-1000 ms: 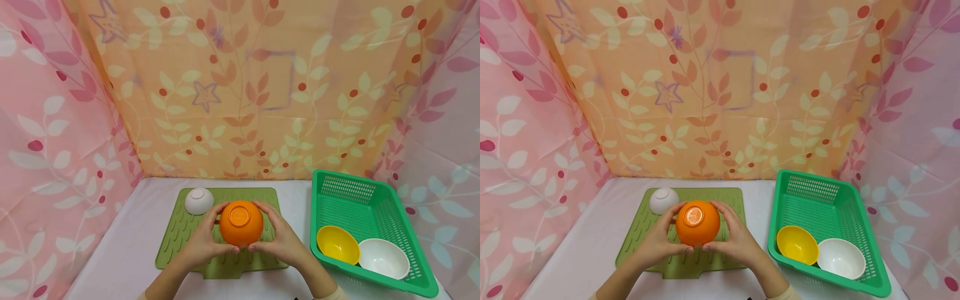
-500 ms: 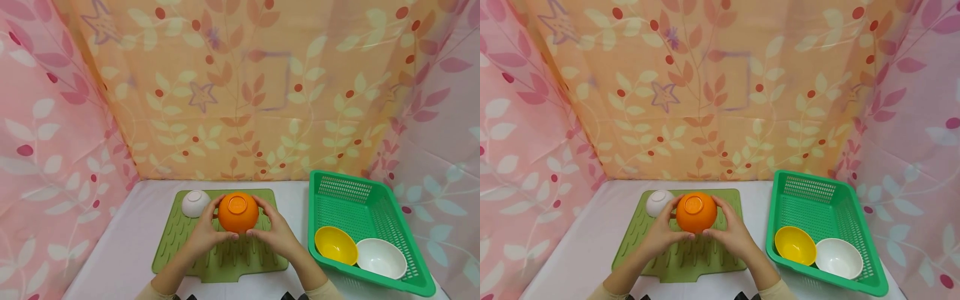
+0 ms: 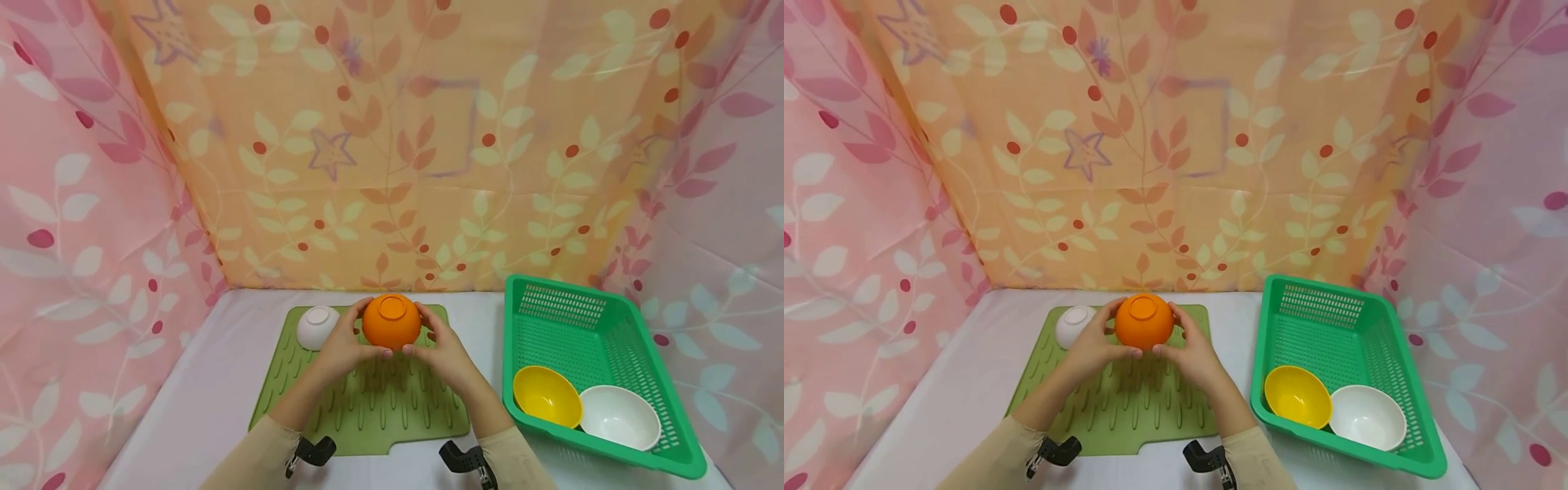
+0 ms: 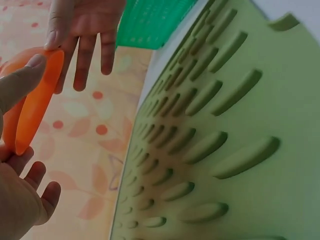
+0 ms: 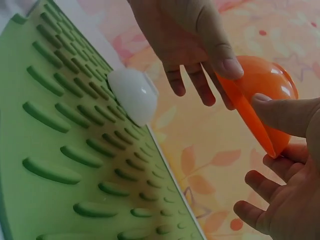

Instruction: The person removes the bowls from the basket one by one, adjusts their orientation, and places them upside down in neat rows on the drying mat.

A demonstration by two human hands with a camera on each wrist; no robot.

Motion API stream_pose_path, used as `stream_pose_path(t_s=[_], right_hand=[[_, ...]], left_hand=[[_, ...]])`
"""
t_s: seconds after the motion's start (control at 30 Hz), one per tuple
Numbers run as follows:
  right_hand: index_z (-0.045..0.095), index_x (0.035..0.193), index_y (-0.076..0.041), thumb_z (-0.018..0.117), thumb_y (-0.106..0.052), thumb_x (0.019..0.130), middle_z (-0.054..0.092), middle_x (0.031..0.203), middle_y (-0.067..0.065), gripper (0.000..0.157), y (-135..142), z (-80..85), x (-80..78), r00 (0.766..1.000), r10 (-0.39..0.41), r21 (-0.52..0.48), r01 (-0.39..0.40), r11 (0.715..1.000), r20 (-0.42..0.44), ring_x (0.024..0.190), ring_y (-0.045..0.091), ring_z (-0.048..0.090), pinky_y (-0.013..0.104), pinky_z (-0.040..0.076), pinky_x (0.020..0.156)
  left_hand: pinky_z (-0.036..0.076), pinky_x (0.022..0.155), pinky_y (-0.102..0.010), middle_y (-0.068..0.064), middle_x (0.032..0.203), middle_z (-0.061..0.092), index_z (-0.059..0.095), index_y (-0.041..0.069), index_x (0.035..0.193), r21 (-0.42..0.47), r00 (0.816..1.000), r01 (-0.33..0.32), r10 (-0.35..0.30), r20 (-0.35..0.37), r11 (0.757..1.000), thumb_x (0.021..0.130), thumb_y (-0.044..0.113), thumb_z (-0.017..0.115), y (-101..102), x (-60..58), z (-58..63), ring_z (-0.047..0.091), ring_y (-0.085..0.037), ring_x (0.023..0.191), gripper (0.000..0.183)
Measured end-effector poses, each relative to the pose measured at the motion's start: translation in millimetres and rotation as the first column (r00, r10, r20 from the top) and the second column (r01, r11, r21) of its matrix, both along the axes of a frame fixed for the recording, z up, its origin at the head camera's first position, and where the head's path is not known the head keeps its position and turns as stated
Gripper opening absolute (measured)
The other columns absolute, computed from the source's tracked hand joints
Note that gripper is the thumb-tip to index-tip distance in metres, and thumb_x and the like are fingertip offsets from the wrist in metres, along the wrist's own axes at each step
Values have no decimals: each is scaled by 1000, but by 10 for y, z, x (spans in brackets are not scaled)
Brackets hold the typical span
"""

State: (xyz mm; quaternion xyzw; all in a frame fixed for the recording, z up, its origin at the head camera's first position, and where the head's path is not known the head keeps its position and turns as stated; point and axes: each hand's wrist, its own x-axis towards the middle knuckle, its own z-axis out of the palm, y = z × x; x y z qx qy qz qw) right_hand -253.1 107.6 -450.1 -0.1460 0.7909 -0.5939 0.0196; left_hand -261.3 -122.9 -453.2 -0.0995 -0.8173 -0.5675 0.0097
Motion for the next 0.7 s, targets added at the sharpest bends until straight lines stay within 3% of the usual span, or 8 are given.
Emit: stream_pose_path(t_s=[0.23,0.47,0.7], right_hand=[[36,160,-16,82,-16,88,44,159,9,85,-28,-172,-228,998,-33,-55,36,998,47,148,31,37,62,25,120],[40,158,-16,84,-14,85,47,157,8,85,8,-355,-426,993,-75,-59,80,995,86,149,29,37,59,21,123],[44,156,-15,85,-18,84,47,156,10,83,56,-472,-639,994,-78,-35,81,996,76,145,34,41,63,29,118]], left_hand=[[37,113,-62,-3,147,51,39,24,155,0,1000,13,-13,19,1000,63,31,100,32,-265,-139,46,-29,138,110],[39,110,-62,-4,144,52,40,24,154,-46,999,47,-46,25,998,65,30,99,67,-439,-238,50,-31,134,107],[38,112,-63,-7,154,45,36,18,157,-48,997,52,-49,62,998,67,31,99,97,-650,-327,46,-34,139,110]])
